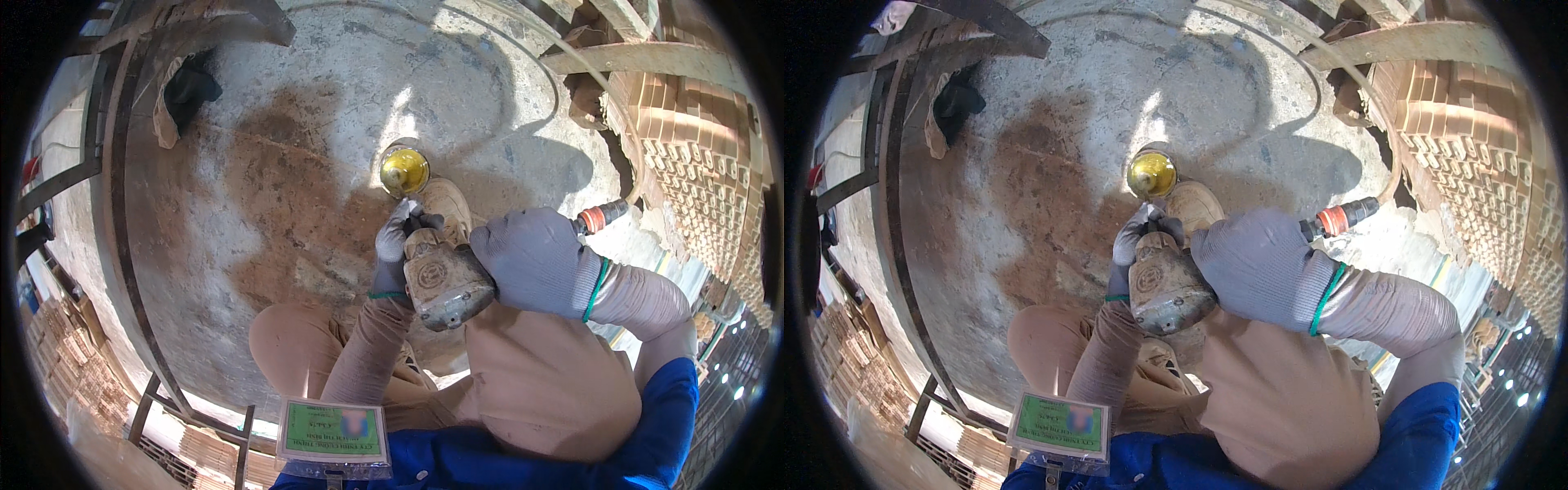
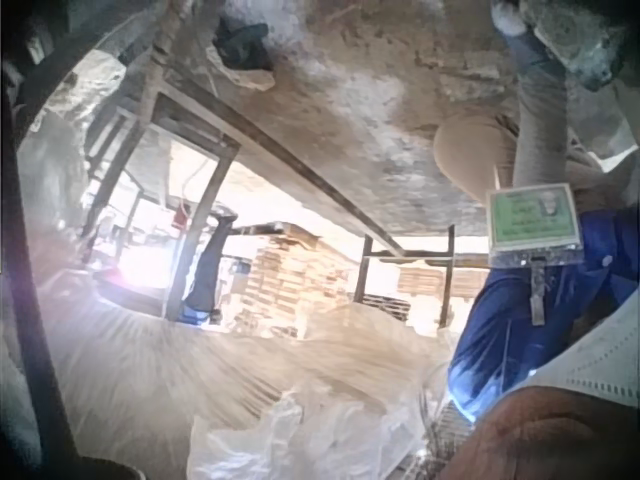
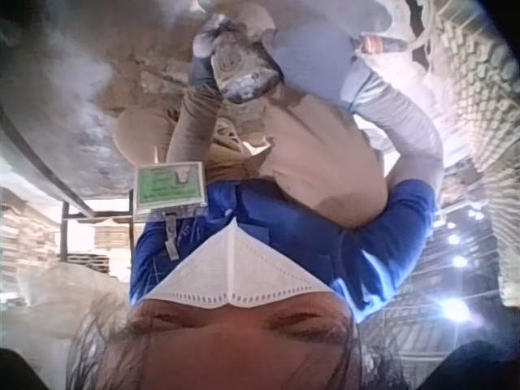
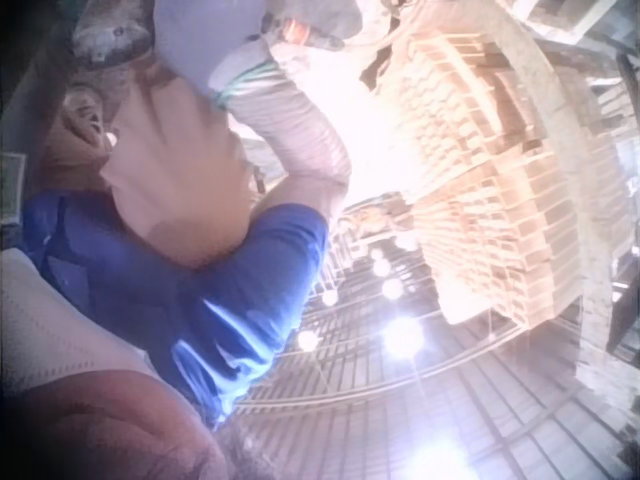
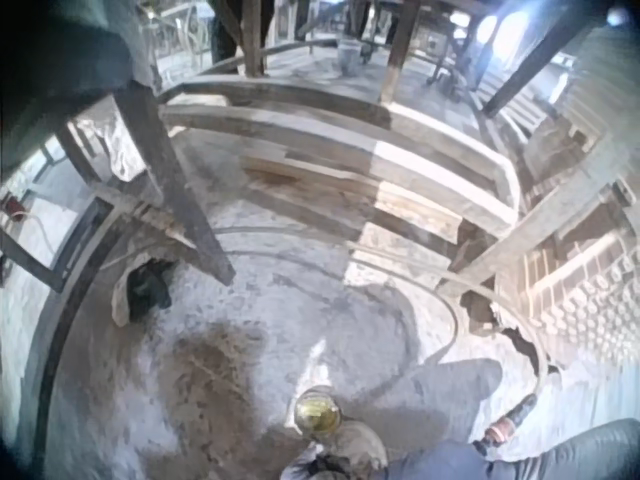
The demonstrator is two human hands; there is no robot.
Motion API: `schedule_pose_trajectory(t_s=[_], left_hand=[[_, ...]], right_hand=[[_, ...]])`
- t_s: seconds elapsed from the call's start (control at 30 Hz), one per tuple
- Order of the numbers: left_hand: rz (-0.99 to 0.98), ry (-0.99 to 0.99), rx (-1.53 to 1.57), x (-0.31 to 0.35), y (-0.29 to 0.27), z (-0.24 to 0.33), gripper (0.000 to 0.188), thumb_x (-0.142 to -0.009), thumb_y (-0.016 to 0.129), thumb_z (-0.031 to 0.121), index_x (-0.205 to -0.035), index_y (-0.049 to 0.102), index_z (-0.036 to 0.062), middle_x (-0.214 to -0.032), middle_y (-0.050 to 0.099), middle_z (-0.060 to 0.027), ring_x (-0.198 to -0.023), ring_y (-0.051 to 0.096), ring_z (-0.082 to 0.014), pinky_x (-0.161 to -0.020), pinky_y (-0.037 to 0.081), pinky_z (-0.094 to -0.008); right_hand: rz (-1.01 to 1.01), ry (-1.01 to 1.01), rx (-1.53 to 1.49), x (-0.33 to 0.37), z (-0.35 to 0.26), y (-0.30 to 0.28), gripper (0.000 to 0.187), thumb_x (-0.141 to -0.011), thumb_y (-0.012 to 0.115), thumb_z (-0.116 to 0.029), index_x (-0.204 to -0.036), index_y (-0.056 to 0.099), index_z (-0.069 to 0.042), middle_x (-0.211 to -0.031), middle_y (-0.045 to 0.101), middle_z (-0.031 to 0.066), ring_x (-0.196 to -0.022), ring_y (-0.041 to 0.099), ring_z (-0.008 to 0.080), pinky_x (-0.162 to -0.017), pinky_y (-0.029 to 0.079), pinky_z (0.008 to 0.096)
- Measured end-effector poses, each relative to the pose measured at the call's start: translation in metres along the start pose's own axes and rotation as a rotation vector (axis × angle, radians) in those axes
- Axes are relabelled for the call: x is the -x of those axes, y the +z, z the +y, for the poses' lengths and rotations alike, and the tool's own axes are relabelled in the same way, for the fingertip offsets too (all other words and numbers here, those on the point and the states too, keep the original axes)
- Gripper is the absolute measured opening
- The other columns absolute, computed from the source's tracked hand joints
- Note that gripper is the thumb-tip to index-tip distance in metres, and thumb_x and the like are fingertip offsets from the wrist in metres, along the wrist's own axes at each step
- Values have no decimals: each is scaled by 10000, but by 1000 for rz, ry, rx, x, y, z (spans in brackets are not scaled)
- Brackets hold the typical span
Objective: The person pours a yellow liquid into a small can, then uses a power drill to mix the contents. After mixing, they walk to a workbench, retrieve a plastic bag, and use a stick to stir the mixture in the can.
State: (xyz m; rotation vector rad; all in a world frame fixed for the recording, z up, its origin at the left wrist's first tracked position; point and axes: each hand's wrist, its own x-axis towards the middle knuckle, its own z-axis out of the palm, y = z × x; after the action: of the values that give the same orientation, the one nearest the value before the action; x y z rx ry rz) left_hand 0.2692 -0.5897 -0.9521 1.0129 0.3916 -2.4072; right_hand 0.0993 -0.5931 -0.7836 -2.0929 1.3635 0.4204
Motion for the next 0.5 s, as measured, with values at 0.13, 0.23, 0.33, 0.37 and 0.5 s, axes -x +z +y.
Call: schedule_pose_trajectory(t_s=[0.13,0.23,0.33,0.37,0.5], left_hand=[[66,-13,16,9,12,-3,178,-933,490,265,-868,531,104,-725,567,-69,-686,594,-189,-621,513,-309],[118,45,-64,16,20,-7,185,-947,463,263,-865,522,108,-738,574,-74,-712,594,-185,-661,511,-307],[77,69,-47,17,24,-9,198,-963,426,252,-859,512,107,-748,575,-78,-726,586,-182,-685,508,-310],[75,63,-58,18,26,-10,202,-967,416,247,-857,508,106,-750,573,-78,-727,583,-183,-686,508,-311],[104,39,-100,18,31,-12,211,-975,388,237,-853,491,99,-747,555,-77,-737,578,-190,-680,512,-320]], right_hand=[[-21,38,-73,5,2,2,255,-689,599,-180,-877,555,-13,-674,590,125,-625,624,290,-528,492,375],[-47,39,-60,8,2,3,267,-685,608,-191,-875,554,-12,-682,597,131,-637,629,294,-539,492,392],[-69,48,-59,9,2,2,274,-682,613,-194,-874,554,-8,-691,600,136,-650,631,301,-548,490,406],[-77,56,-65,10,3,1,279,-681,615,-195,-877,556,-6,-691,600,136,-651,631,301,-547,490,406],[-73,73,-58,13,5,4,296,-637,634,-212,-841,550,-15,-700,587,128,-631,612,288,-532,481,398]])
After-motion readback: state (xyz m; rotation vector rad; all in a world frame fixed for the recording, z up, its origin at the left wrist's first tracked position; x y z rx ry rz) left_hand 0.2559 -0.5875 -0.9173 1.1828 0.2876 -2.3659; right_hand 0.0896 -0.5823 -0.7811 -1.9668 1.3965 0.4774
